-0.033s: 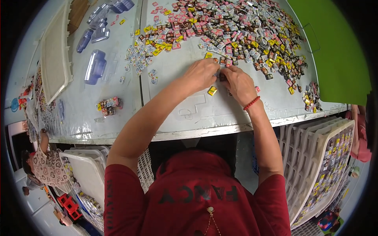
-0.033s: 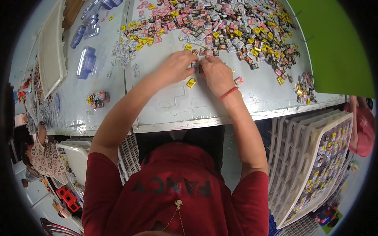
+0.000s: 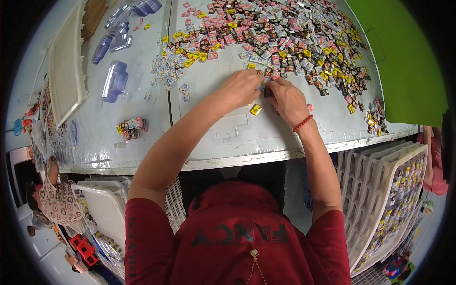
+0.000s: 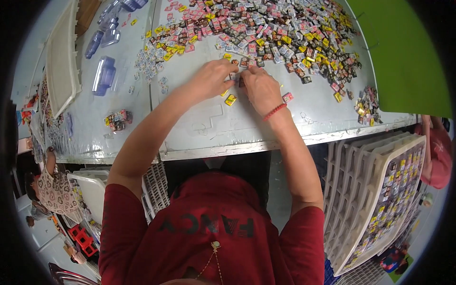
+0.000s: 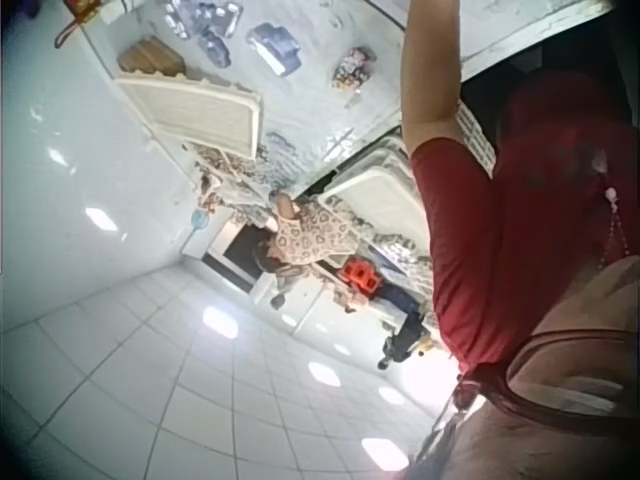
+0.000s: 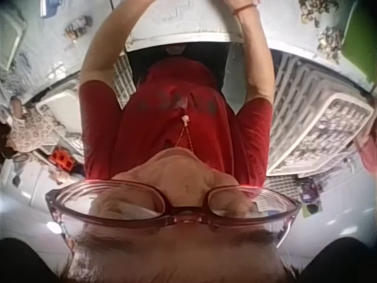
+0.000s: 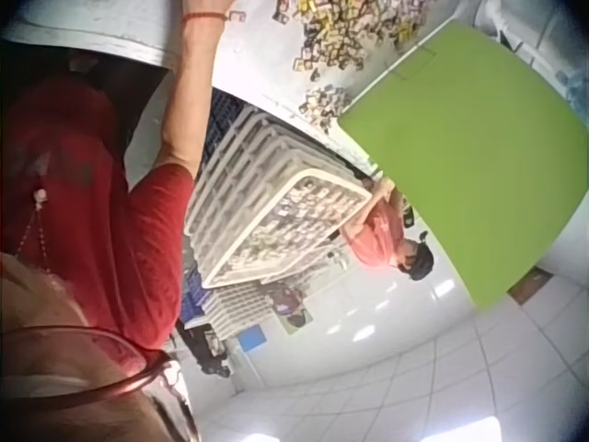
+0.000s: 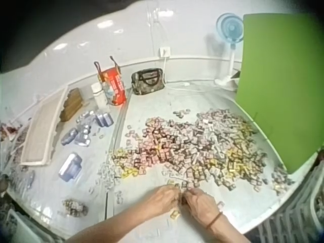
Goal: Sorting and arranging small colorful square items into a grid on a table surface.
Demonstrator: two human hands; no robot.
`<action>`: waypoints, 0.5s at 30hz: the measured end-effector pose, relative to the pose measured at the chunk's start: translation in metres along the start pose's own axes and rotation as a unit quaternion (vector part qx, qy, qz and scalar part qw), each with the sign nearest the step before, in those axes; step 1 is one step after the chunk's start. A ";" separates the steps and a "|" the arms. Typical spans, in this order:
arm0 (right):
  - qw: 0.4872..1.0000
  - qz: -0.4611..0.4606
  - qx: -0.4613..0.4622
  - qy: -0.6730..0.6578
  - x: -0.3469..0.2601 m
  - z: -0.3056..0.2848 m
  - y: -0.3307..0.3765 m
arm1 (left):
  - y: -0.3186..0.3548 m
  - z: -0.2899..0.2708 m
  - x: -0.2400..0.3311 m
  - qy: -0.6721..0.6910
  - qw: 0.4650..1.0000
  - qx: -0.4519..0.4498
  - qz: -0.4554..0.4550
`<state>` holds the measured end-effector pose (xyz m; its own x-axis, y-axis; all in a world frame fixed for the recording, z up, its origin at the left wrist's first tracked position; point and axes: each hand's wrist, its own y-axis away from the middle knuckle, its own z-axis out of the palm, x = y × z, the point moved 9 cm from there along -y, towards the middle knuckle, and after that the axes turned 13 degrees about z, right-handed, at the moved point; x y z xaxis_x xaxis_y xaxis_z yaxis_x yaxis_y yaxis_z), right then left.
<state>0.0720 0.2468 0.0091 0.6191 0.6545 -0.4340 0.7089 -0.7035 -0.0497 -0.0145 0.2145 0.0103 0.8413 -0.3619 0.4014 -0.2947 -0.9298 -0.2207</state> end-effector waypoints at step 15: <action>0.994 0.112 0.016 -0.012 0.033 -0.030 0.067 | 0.030 -0.015 -0.004 0.086 0.984 -0.129 0.085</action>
<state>0.1504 0.2299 0.0187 0.7511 0.4748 -0.4588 0.5438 -0.8389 0.0220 -0.0334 0.1872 0.0154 0.6880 -0.4984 0.5274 -0.5479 -0.8334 -0.0728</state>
